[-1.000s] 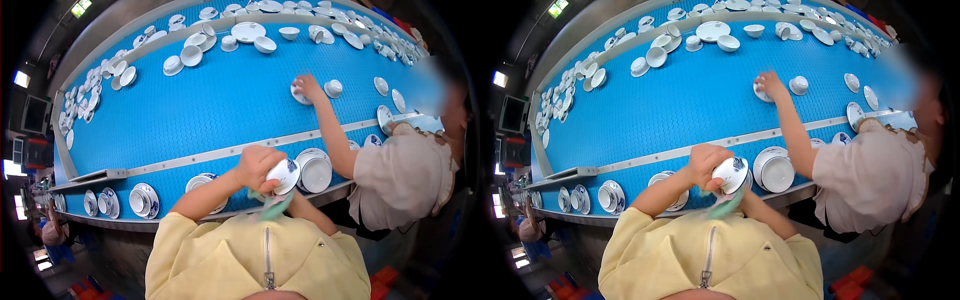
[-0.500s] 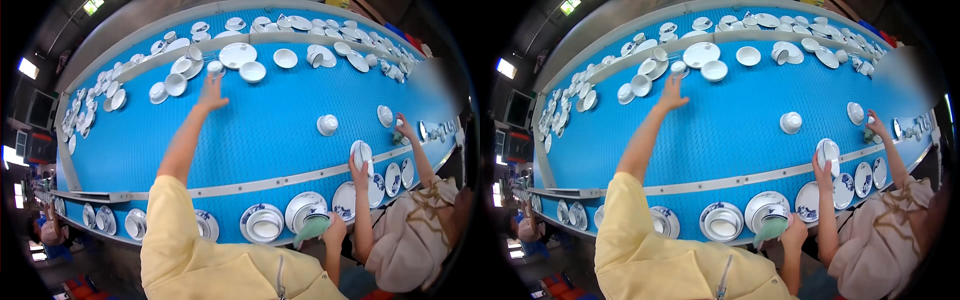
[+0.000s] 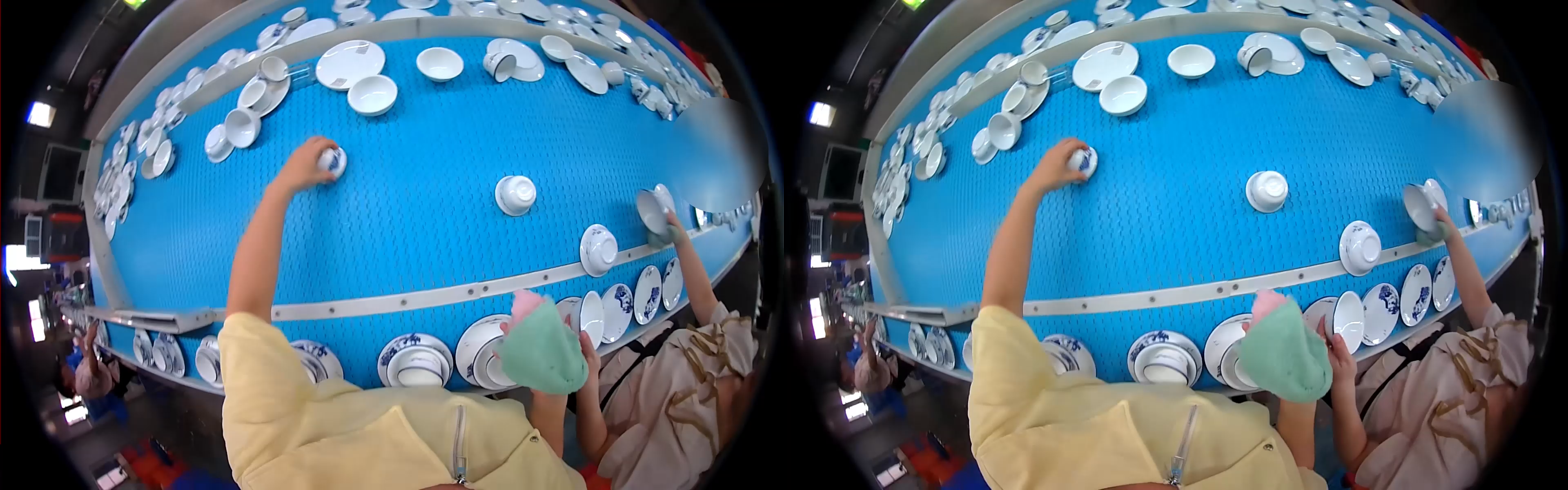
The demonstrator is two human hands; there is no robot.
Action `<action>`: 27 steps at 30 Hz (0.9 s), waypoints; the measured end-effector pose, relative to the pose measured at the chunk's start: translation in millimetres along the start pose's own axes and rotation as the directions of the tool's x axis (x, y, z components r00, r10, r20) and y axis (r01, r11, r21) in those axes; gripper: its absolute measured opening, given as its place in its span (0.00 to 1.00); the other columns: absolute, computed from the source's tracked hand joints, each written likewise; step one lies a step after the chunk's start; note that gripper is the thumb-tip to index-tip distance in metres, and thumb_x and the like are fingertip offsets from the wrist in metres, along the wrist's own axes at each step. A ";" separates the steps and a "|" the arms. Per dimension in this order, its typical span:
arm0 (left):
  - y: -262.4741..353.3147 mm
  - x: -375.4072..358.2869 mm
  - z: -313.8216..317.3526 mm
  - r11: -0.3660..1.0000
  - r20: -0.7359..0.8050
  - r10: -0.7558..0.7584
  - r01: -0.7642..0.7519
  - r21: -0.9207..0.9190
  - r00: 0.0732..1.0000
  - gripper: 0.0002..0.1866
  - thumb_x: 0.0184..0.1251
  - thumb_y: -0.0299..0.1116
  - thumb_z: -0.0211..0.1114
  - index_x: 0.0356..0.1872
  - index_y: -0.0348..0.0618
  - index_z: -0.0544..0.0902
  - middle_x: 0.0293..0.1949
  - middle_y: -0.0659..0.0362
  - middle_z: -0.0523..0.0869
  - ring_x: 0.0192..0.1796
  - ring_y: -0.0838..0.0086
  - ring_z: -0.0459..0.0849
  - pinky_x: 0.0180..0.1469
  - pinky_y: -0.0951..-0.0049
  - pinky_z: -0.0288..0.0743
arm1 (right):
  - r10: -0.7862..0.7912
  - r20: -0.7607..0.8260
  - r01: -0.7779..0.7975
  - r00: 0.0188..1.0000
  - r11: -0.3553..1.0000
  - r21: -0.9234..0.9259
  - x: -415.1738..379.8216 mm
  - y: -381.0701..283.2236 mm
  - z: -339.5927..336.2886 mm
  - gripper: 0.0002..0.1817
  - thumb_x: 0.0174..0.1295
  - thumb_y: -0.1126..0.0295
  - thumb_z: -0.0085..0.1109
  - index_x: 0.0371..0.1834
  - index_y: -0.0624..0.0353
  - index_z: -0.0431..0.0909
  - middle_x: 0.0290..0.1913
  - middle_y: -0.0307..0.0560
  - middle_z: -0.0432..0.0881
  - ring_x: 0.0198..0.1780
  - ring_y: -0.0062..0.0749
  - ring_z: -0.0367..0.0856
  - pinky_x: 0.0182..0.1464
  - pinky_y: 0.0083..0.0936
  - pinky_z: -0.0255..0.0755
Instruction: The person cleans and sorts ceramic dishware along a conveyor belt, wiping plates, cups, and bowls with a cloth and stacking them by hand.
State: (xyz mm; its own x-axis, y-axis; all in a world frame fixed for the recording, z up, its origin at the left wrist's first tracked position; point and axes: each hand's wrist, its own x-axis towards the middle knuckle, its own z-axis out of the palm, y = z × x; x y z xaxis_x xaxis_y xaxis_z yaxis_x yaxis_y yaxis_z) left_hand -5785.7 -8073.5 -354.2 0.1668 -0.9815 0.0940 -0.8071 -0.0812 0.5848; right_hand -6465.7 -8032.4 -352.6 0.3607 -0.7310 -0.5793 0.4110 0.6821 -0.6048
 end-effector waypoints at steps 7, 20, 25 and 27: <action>124.4 -148.6 38.3 -0.404 0.331 0.029 0.314 -0.860 0.943 0.35 0.62 0.66 0.39 0.55 0.46 0.70 0.43 0.43 0.80 0.31 0.62 0.83 0.31 0.67 0.80 | -0.135 0.238 0.266 0.962 0.664 -0.699 -0.6 4.7 200.6 0.32 0.60 0.60 0.52 0.65 0.60 0.56 0.62 0.48 0.66 0.60 0.31 0.67 0.60 0.26 0.62; 409.8 -100.7 138.4 0.770 -0.081 0.123 -0.147 -0.621 0.989 0.28 0.64 0.55 0.44 0.49 0.41 0.75 0.33 0.56 0.83 0.30 0.63 0.82 0.30 0.66 0.76 | -0.355 0.616 0.670 0.703 0.041 -0.741 16.0 -83.2 162.1 0.16 0.48 0.70 0.58 0.43 0.54 0.75 0.31 0.45 0.74 0.34 0.33 0.77 0.31 0.23 0.72; 449.5 -41.4 137.7 0.494 -0.370 0.745 -0.832 -0.252 0.555 0.25 0.54 0.54 0.57 0.37 0.38 0.78 0.32 0.53 0.79 0.28 0.60 0.79 0.29 0.66 0.72 | -0.183 0.766 0.760 0.616 0.394 -0.517 -9.5 -86.7 101.3 0.26 0.58 0.66 0.56 0.59 0.55 0.62 0.58 0.42 0.67 0.57 0.26 0.66 0.58 0.24 0.62; 460.3 -20.7 139.5 0.447 -0.117 0.851 -0.822 -0.352 0.512 0.30 0.50 0.59 0.61 0.40 0.40 0.77 0.40 0.50 0.79 0.39 0.57 0.79 0.39 0.62 0.71 | -0.025 0.401 0.201 0.916 0.892 -0.404 -11.8 -107.1 64.1 0.23 0.59 0.68 0.54 0.58 0.57 0.64 0.55 0.41 0.70 0.54 0.28 0.70 0.55 0.24 0.65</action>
State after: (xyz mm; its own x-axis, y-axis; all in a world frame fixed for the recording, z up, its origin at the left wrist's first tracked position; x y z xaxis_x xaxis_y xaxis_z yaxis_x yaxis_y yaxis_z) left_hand -6239.7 -8114.7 -199.4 -0.5347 -0.5515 0.6402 -0.2982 0.8321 0.4677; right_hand -6460.3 -8098.1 -245.9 0.6557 -0.6943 -0.2966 0.1007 0.4697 -0.8771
